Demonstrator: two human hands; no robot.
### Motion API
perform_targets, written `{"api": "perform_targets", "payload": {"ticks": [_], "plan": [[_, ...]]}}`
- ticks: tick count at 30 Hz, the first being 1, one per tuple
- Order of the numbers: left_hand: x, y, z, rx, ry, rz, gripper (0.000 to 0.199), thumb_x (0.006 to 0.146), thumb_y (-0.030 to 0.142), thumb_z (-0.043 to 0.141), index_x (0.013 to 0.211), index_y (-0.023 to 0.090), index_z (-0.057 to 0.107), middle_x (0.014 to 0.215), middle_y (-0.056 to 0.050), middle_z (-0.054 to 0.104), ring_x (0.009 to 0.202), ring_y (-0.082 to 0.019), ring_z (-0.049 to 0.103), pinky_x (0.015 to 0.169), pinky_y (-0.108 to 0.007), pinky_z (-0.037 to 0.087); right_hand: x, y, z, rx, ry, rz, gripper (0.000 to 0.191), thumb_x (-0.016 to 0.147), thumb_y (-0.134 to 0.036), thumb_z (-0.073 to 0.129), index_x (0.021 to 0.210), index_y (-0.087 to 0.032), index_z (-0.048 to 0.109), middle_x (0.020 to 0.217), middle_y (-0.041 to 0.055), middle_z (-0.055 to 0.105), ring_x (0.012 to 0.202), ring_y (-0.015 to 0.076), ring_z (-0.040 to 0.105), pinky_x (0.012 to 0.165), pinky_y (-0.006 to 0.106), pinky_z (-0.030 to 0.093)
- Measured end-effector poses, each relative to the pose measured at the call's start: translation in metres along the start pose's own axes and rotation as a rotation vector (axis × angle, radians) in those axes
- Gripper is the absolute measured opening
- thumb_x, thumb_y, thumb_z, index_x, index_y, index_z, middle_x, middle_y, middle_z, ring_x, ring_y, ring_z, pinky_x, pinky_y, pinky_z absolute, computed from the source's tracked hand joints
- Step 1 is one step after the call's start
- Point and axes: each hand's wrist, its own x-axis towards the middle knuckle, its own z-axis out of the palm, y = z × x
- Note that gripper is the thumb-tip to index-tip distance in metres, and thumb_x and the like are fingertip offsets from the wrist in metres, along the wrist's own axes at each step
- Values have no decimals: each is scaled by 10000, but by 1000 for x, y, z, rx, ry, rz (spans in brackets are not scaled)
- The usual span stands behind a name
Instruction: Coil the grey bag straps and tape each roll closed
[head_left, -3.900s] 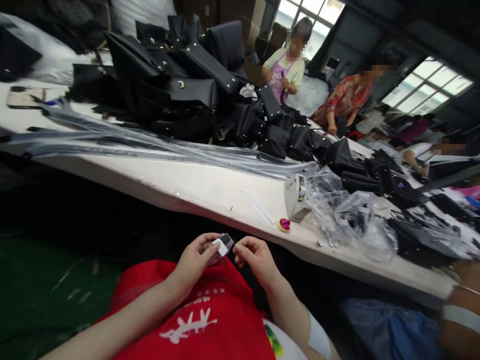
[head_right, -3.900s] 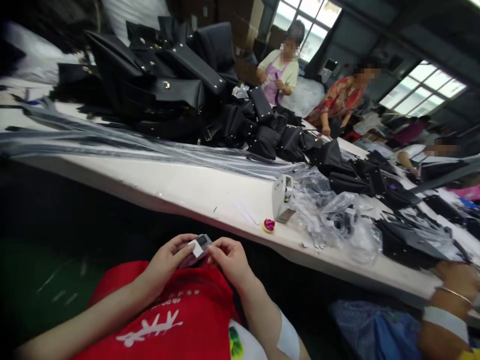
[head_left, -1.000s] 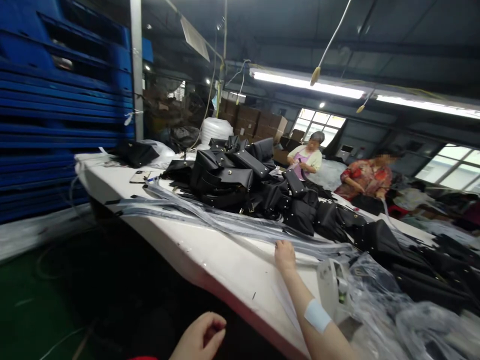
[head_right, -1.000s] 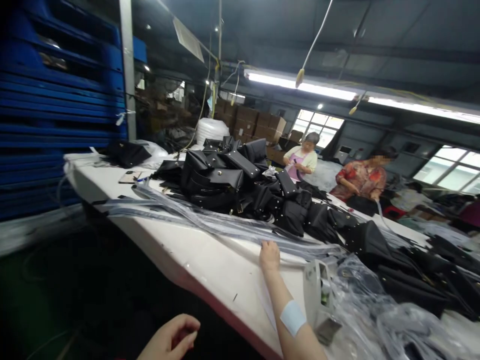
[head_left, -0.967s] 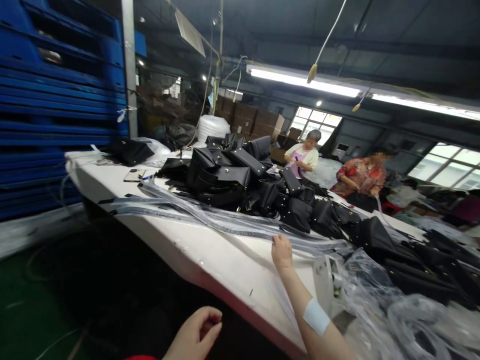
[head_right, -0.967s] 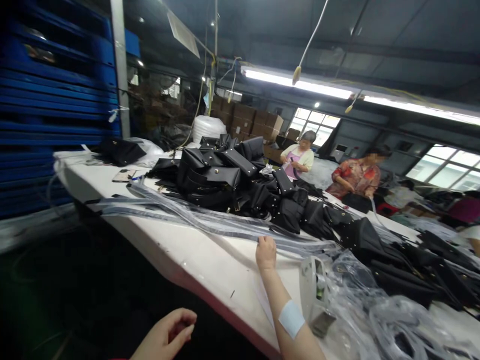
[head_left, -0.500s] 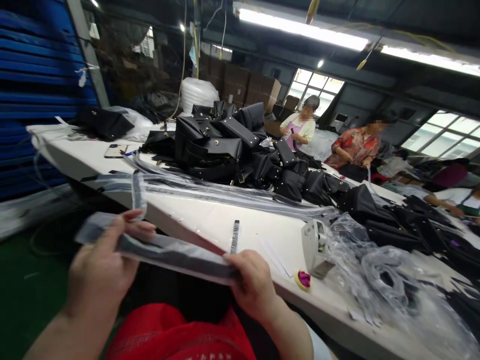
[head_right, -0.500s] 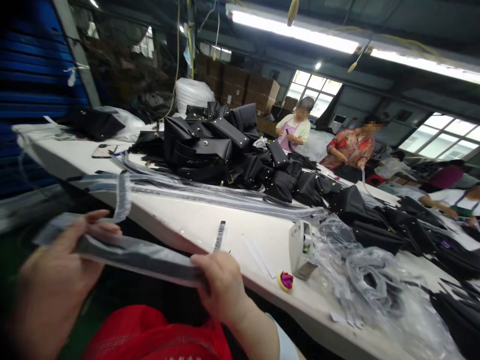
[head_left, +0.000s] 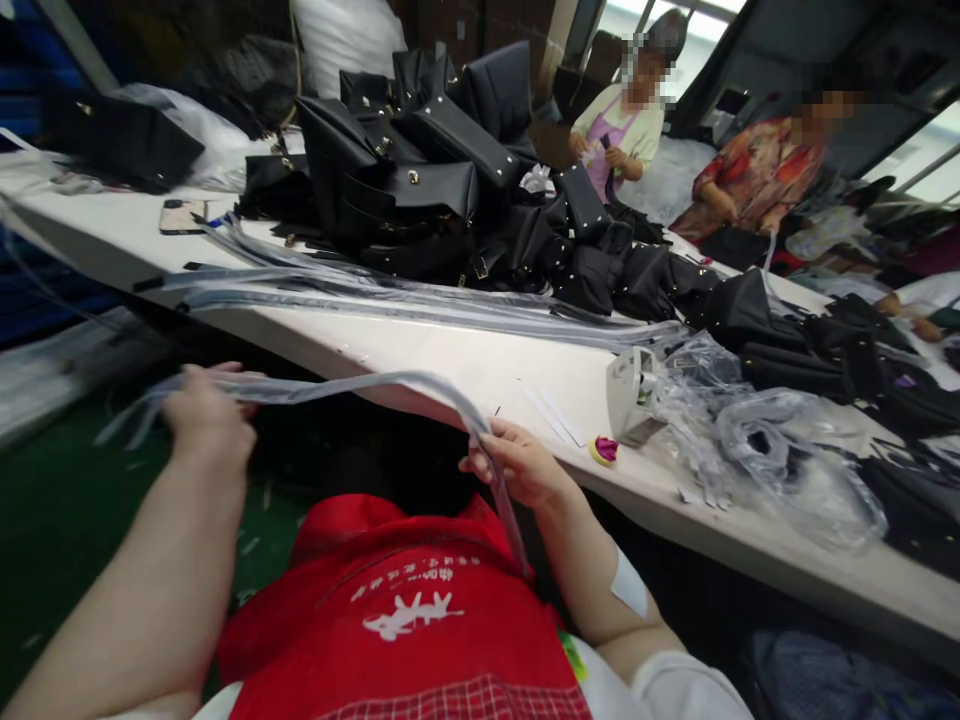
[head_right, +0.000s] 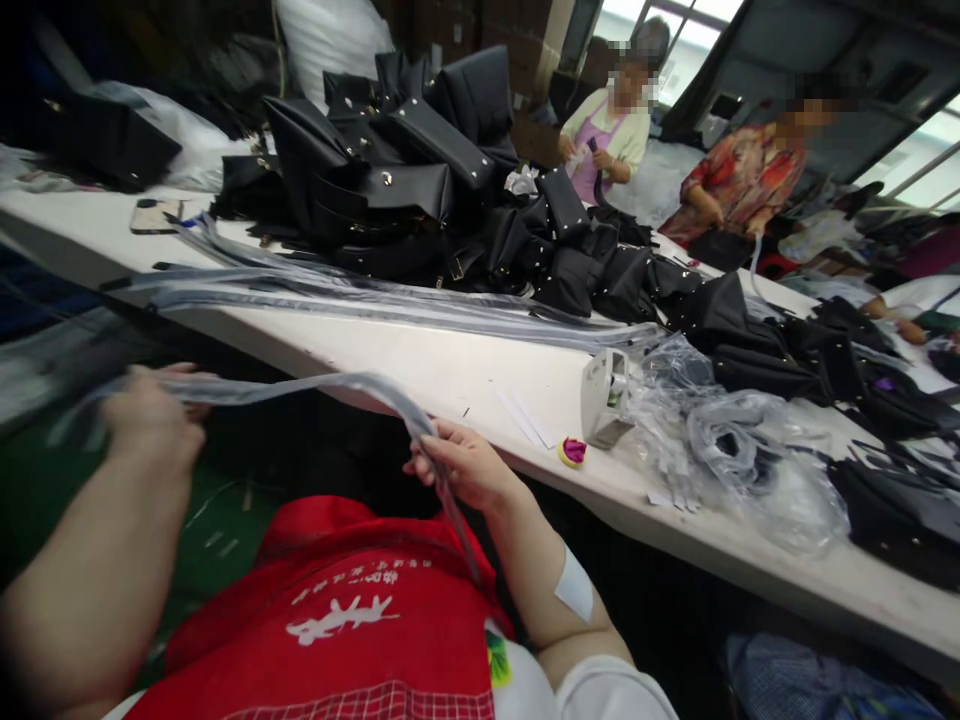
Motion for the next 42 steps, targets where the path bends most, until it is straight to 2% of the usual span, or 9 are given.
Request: {"api": "perform_targets", "payload": {"ticks": [2,6,12,18,23,27,30,34,42], "plan": [[-7,-12,48,33,-41,-36,540,964,407,120,1075,94,547,577,-15,630,527,-155,567,462,-242,363,9,1,9,152,151,-98,273,734,-350,761,869,-172,604,701,-33,630,579,75,565,836,291,516],[-51,-20,121,94,-517,-109,492,769,580,582,845,103,674,743,-106,722,702,-251,660,667,-345,494,29,-3,20,234,401,-259,296,724,-263,753,957,-203,580,895,-7,692,748,120,642,871,333,532],[-132,-11,132,-174,-1157,-81,568,798,625,555,1064,131,642,940,-126,729,895,-248,659,815,-357,472,51,-5,3,79,614,-452,289,782,-294,661,1027,-208,536,1114,48,666,904,143,646,885,333,521],[-126,-24,103,-168,-1126,-176,396,863,520,529,895,134,613,587,-29,635,511,-148,581,561,-265,430,55,-8,-30,-263,691,-488,339,755,-402,678,969,-155,590,971,73,691,763,151,636,668,256,512],[-120,-17,79,-208,-1197,-272,379,891,510,485,837,154,601,444,76,406,327,-59,302,433,-220,385,41,-11,-39,-1101,763,-388,322,804,-480,614,740,-164,600,677,49,636,685,190,602,704,324,488],[-125,-10,71,-230,-1204,-294,395,892,512,477,802,151,608,416,97,310,320,-41,189,381,-189,339,28,-12,-25,-1413,900,-793,287,852,-400,564,983,-148,606,1096,161,610,1091,279,540,967,447,409],[-128,-7,68,-246,-1208,-285,417,879,537,487,824,147,622,396,100,295,310,-39,155,332,-175,273,21,-13,-15,-1331,585,-857,403,899,-397,477,1213,-150,533,1316,167,492,1246,272,441,1031,444,369],[-127,-3,68,-238,-1127,-281,519,872,610,436,911,139,650,364,85,340,263,-52,204,293,-184,269,16,-6,-6,-1063,-142,-367,488,972,-465,267,1050,-160,640,957,71,661,855,168,615,763,272,488],[-111,-11,78,26,-824,-154,729,822,736,351,1081,118,639,352,33,470,251,-82,329,281,-170,187,16,0,-11,-987,48,-219,423,869,-450,534,591,-135,576,524,-23,439,509,81,390,475,203,281]]}}
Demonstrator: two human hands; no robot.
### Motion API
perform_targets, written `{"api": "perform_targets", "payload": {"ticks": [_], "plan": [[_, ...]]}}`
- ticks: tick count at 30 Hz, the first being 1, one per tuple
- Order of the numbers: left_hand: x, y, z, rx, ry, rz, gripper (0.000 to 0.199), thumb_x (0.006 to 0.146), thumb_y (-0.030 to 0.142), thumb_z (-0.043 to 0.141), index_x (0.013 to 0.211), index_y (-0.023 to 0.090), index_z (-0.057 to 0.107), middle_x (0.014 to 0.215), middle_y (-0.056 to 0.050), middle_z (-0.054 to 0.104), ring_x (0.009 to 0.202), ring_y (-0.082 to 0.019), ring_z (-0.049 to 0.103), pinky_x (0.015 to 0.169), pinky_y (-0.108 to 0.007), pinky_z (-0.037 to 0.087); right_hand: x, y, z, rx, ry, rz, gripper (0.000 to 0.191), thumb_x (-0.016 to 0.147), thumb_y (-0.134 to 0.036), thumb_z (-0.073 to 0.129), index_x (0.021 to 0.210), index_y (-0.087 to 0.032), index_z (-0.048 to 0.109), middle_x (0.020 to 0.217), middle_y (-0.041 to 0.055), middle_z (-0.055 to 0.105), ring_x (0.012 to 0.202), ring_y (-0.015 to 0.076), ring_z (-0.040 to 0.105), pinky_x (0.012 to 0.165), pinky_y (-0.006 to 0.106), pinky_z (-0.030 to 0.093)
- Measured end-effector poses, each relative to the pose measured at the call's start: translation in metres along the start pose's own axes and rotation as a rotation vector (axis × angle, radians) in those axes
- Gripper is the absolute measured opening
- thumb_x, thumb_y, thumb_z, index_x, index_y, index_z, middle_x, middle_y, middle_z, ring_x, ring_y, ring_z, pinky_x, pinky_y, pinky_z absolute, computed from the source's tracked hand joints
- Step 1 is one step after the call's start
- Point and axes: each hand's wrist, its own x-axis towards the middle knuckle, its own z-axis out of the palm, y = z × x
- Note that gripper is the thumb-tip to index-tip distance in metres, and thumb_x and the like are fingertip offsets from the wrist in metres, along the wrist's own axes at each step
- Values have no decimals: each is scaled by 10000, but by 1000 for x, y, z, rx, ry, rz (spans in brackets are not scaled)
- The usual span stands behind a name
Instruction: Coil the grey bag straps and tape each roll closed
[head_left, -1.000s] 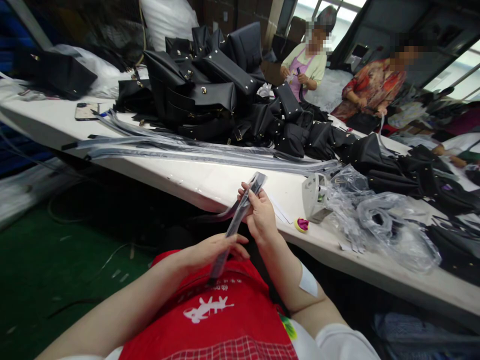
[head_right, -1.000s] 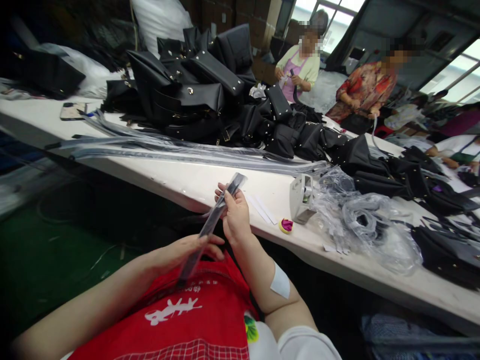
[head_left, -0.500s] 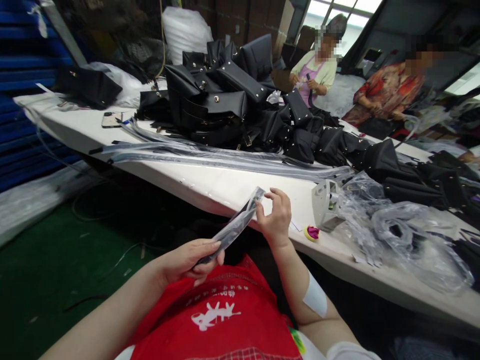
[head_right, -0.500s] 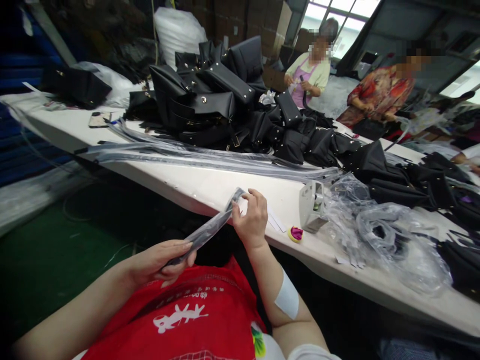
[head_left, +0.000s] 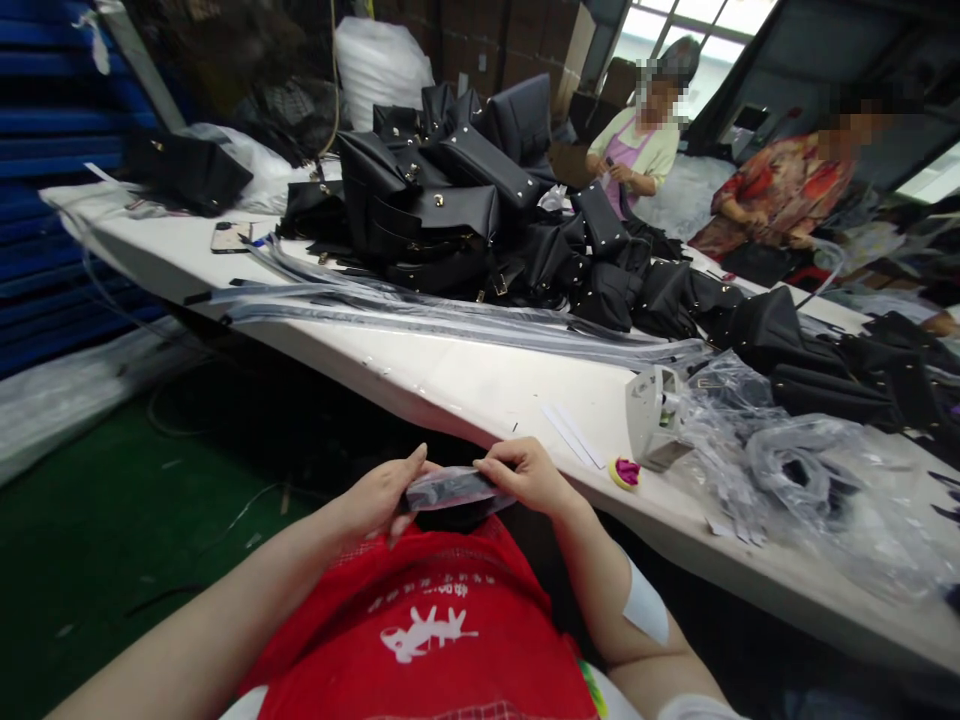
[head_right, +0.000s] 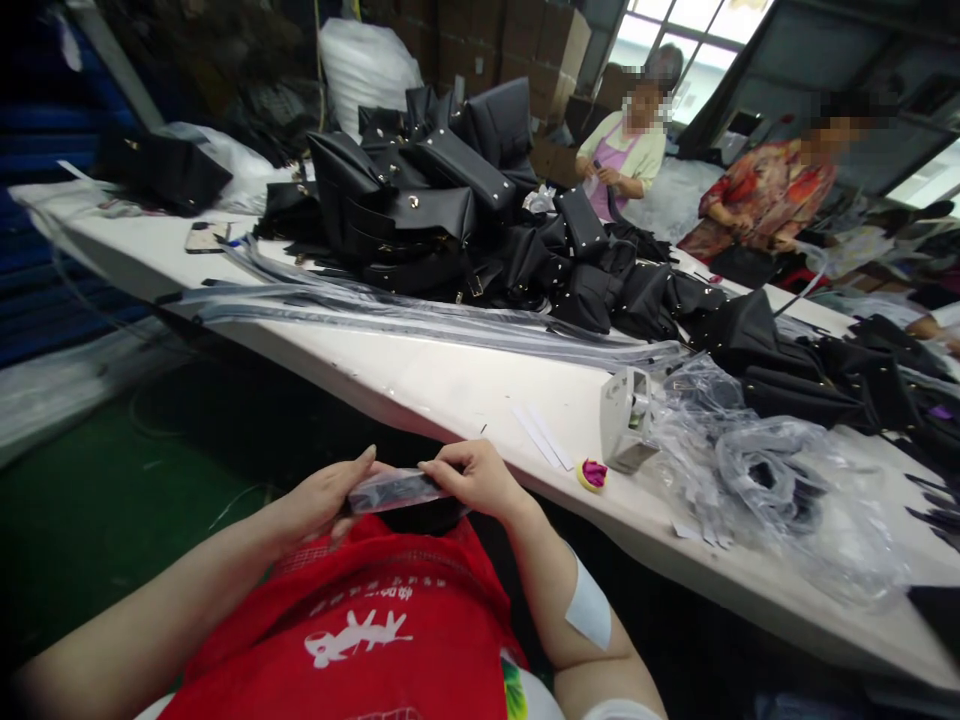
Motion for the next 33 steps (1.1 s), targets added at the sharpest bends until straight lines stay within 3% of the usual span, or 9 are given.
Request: {"api": "perform_targets", "payload": {"ticks": [4,7,13,19,22,24,26,28,33], "plan": [[6,-3,-3,50,180,104,623,787,662,522,1119,140,593,480,38,556,294,-78,404,298,-165,282,1,3,-4,-5,32,48,441,858,-461,544,556,-139,537,512,-28,393,505,81,357,465,213,255],[6,-2,-1,-3,184,165,598,801,620,530,1166,148,552,514,44,556,328,-85,443,307,-162,311,1,5,-3,-13,49,71,435,855,-460,546,559,-142,544,512,-25,416,509,86,375,470,214,267],[3,6,1,-16,263,206,541,766,532,616,1133,140,549,464,65,515,302,-63,383,294,-143,231,2,8,0,-30,71,99,424,847,-471,554,580,-142,572,521,-23,465,513,91,404,486,213,299],[-7,15,-22,-28,321,249,479,811,505,576,1140,158,556,384,72,485,269,-57,324,309,-135,185,2,14,-8,-36,152,110,463,855,-496,533,542,-156,507,491,-35,361,490,86,341,460,221,251],[-13,21,-31,49,196,177,508,770,556,615,1077,151,599,441,36,557,328,-90,434,355,-166,303,3,16,-12,-32,158,105,428,841,-479,563,570,-147,567,494,-29,424,503,91,382,475,215,280],[-14,24,-31,73,55,142,532,771,611,589,1010,138,632,559,-25,644,476,-140,573,480,-221,438,4,16,-10,-37,116,107,397,831,-468,585,612,-139,620,518,-22,492,517,94,420,491,210,304],[-11,25,-29,82,-86,113,539,801,642,530,925,132,651,653,-69,682,576,-164,616,577,-257,476,6,15,-8,-59,61,104,377,826,-462,595,652,-134,660,547,-15,544,532,96,451,501,207,318],[-5,22,-26,106,-225,54,509,817,630,525,869,139,650,582,-40,639,472,-131,543,504,-239,428,7,14,-8,-80,22,96,372,829,-459,593,677,-132,682,566,-10,571,540,96,469,506,205,325],[0,7,-19,-40,-530,-51,419,869,515,528,782,129,666,356,106,259,296,-52,148,340,-199,239,9,13,-21,-27,-86,18,303,733,-433,702,802,-138,690,684,-2,624,634,121,533,581,206,396]]}}
